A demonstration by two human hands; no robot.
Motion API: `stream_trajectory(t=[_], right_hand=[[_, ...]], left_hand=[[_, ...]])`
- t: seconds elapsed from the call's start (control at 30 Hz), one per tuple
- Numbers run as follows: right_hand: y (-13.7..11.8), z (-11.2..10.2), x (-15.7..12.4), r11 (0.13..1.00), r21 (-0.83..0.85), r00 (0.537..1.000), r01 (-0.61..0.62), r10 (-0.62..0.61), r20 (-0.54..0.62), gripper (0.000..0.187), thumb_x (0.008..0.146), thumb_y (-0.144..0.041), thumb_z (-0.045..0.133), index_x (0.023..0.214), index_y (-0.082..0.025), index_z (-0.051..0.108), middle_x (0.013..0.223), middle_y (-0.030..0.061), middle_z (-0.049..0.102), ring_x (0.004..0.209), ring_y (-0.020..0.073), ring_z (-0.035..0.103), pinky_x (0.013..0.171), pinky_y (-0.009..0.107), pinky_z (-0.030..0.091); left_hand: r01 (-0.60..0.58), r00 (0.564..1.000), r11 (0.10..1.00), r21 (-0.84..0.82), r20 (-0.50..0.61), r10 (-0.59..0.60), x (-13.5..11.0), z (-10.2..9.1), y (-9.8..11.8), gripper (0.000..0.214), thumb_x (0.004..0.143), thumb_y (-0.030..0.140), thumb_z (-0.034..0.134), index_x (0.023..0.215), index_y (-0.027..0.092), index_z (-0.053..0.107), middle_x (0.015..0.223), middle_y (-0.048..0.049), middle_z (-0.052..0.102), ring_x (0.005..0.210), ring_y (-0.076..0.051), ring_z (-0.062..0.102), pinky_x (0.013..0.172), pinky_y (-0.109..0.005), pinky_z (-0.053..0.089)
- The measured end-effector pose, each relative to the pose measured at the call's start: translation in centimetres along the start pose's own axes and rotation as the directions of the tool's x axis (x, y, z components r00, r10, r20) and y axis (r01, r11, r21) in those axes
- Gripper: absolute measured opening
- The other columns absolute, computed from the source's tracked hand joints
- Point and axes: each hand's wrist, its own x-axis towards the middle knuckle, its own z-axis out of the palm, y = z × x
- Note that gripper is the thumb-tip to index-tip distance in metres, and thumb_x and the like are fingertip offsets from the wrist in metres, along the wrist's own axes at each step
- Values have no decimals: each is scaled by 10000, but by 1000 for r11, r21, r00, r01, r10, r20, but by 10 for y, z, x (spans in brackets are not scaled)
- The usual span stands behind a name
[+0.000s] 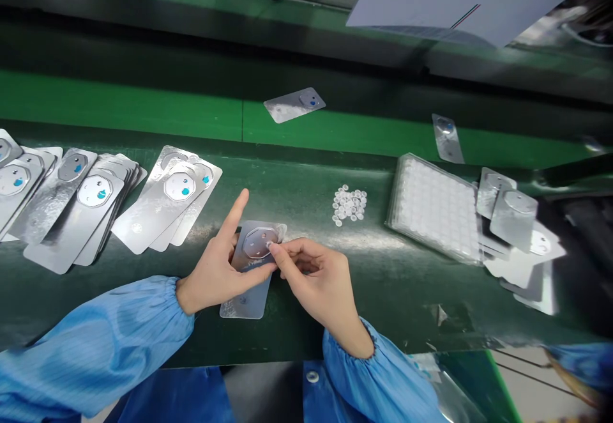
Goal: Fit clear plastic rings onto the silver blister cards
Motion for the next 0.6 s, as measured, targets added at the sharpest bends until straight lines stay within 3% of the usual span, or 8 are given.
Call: stream_trajectory(t=[0.2,0.4,0.53,0.6], right_hand=[[-4,1,0,1000,8,1000,-11,12,-8,319,904,-467,722,759,-184,732,612,24,681,529,149,625,477,238,482],[-6,-4,9,994,77,993,-76,69,94,436,847,-529,774,624,-187,621,525,-3,593,478,116,527,447,225,422],[4,-4,22,969,213,987,-127,103,123,430,722,-526,886,742,-186,623,604,-15,620,512,117,561,438,213,443],[12,-2,26,942,302,978,-149,97,182,438,743,-556,863,841,-178,663,623,-16,629,504,117,568,424,210,455]], left_hand=[[43,999,995,-91,-25,-45,1,0,9,1194,756,248,851,1665,275,78,830,-20,736,722,-208,687,723,-324,603],[-18,999,994,-104,-48,13,-1,2,2,1117,817,252,808,1665,278,81,870,-33,747,727,-196,686,716,-315,595],[-22,995,995,-99,-99,12,4,-1,-5,969,830,294,814,1633,256,274,977,-50,752,825,-201,699,751,-296,592],[27,992,991,-134,-121,-44,8,-1,-8,855,808,322,838,1557,222,439,1016,-58,759,869,-209,706,774,-297,590]])
